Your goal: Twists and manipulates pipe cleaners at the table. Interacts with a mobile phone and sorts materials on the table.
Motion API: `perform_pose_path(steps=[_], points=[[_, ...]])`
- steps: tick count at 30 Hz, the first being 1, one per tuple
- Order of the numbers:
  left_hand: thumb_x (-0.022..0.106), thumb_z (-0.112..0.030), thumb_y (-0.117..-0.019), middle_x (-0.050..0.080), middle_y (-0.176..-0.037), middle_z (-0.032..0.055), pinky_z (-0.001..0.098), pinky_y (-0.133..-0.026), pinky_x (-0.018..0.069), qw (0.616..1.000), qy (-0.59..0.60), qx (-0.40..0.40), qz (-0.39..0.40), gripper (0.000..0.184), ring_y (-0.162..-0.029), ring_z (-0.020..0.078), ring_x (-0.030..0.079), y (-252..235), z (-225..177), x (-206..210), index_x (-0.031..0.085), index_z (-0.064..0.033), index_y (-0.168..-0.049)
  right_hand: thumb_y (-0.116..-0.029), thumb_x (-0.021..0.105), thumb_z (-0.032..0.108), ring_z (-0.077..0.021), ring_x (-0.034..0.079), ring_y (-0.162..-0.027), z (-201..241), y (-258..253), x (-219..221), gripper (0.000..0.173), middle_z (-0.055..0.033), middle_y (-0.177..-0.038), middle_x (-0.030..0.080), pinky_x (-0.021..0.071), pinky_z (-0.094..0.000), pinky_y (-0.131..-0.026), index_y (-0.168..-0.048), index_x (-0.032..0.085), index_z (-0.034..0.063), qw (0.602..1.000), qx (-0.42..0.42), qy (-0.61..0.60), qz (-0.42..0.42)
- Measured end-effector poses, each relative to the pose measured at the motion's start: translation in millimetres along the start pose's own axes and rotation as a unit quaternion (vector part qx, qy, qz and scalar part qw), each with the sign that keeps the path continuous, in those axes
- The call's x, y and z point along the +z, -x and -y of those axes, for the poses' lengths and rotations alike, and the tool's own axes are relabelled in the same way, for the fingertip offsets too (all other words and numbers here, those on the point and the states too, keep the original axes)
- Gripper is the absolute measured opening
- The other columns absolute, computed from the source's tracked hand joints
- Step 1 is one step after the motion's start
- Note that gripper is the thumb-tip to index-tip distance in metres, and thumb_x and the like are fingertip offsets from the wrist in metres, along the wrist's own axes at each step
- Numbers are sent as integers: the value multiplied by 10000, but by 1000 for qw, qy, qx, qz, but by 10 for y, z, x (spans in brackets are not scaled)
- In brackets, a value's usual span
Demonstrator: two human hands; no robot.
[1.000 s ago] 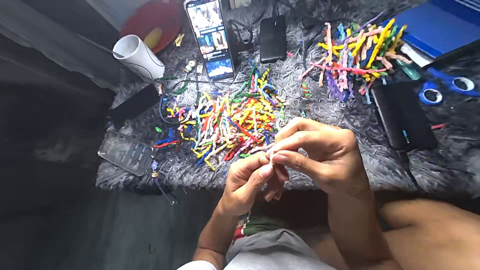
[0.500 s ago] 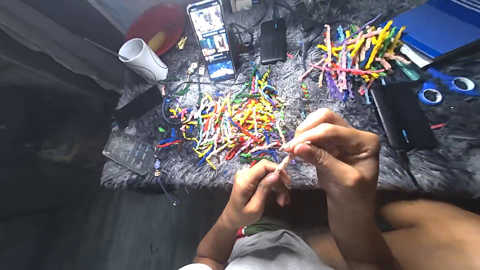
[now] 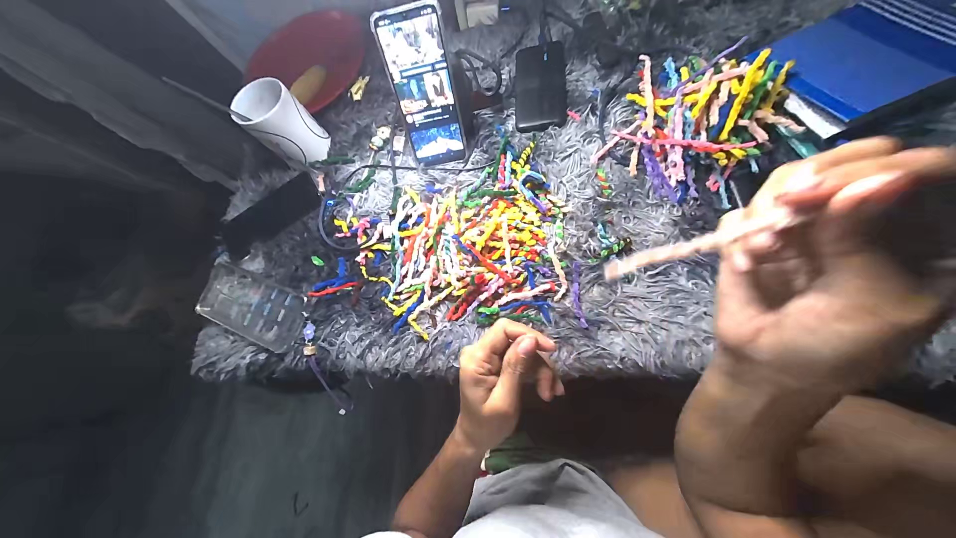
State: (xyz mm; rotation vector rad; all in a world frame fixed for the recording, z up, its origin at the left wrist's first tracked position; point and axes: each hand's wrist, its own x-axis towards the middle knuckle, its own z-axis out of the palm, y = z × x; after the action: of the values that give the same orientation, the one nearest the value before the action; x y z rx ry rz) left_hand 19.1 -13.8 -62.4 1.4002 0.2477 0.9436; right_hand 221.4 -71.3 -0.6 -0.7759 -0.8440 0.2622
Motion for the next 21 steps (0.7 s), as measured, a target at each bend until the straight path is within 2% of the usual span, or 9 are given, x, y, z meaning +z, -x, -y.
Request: perform_pose_path(steps=[4, 9, 10, 11, 12, 13, 15, 17, 21], points=[[508, -178, -1081, 720, -823, -66, 208, -701, 600, 986, -147, 50, -56, 169, -719, 17, 687, -98, 96, -171, 666, -116, -1086, -1064, 502, 126, 30, 614, -637, -32, -399, -375, 165, 130, -818, 664, 531, -125, -601, -982, 642, 157, 990, 2, 142, -8], [543, -177, -1065, 722, -844, -85, 198, -707, 594, 978, -165, 80, -95, 134, -725, 7, 680, -133, 164, -208, 673, -156, -1092, -1036, 560, 189, 56, 524, -532, -286, -1075, -683, 200, 169, -669, 592, 462, -125, -517, -846, 619, 193, 951, 89, 297, -10], [543, -194, -1067, 719, -834, -89, 190, -699, 590, 977, -163, 86, -108, 137, -717, 3, 675, -125, 170, -198, 677, -166, -1084, -1014, 618, 249, 55, 539, -570, -361, -1179, -749, 160, 144, -707, 603, 469, -132, -558, -885, 659, 162, 914, 103, 392, -26], [540, -198, -1068, 719, -827, -90, 188, -704, 589, 975, -162, 90, -119, 139, -715, 2, 675, -115, 177, -193, 675, -168, -1082, -992, 649, 359, 14, 584, -705, -425, -1248, -836, 248, 73, -844, 649, 494, -185, -689, -1014, 710, 119, 858, 121, 498, -32], [539, -194, -1067, 720, -822, -87, 190, -710, 589, 974, -163, 95, -128, 139, -717, 5, 677, -112, 185, -195, 674, -163, -1082, -984, 652, 408, -126, 634, -922, -465, -1285, -901, 430, -86, -1048, 706, 489, -341, -896, -1182, 708, 30, 819, 137, 557, -32], [539, -185, -1067, 721, -819, -82, 192, -714, 589, 972, -166, 99, -136, 139, -717, 7, 677, -116, 197, -205, 673, -154, -1083, -993, 632, 416, -238, 625, -1060, -490, -1298, -946, 535, -193, -1175, 683, 442, -453, -1009, -1289, 653, -28, 799, 145, 582, -29], [534, -163, -1065, 720, -817, -91, 189, -713, 590, 967, -175, 100, -154, 137, -716, 2, 678, -118, 224, -231, 670, -152, -1075, -1020, 578, 415, -197, 618, -998, -491, -1229, -901, 518, -177, -1161, 673, 460, -410, -951, -1308, 639, -12, 790, 135, 598, -17], [526, -134, -1064, 716, -816, -104, 188, -705, 596, 964, -187, 95, -165, 139, -714, -1, 680, -120, 238, -261, 665, -149, -1074, -1030, 570, 359, -184, 628, -905, -443, -1046, -718, 453, -172, -1103, 688, 494, -400, -871, -1279, 652, -10, 811, 126, 570, 30], [538, -122, -1055, 717, -830, -113, 192, -725, 593, 958, -205, 98, -175, 136, -737, -2, 681, -151, 235, -283, 668, -151, -1080, -1027, 597, 201, -85, 613, -734, -445, -449, -221, 245, -98, -925, 694, 527, -278, -708, -1103, 706, -4, 864, 78, 481, 129]])
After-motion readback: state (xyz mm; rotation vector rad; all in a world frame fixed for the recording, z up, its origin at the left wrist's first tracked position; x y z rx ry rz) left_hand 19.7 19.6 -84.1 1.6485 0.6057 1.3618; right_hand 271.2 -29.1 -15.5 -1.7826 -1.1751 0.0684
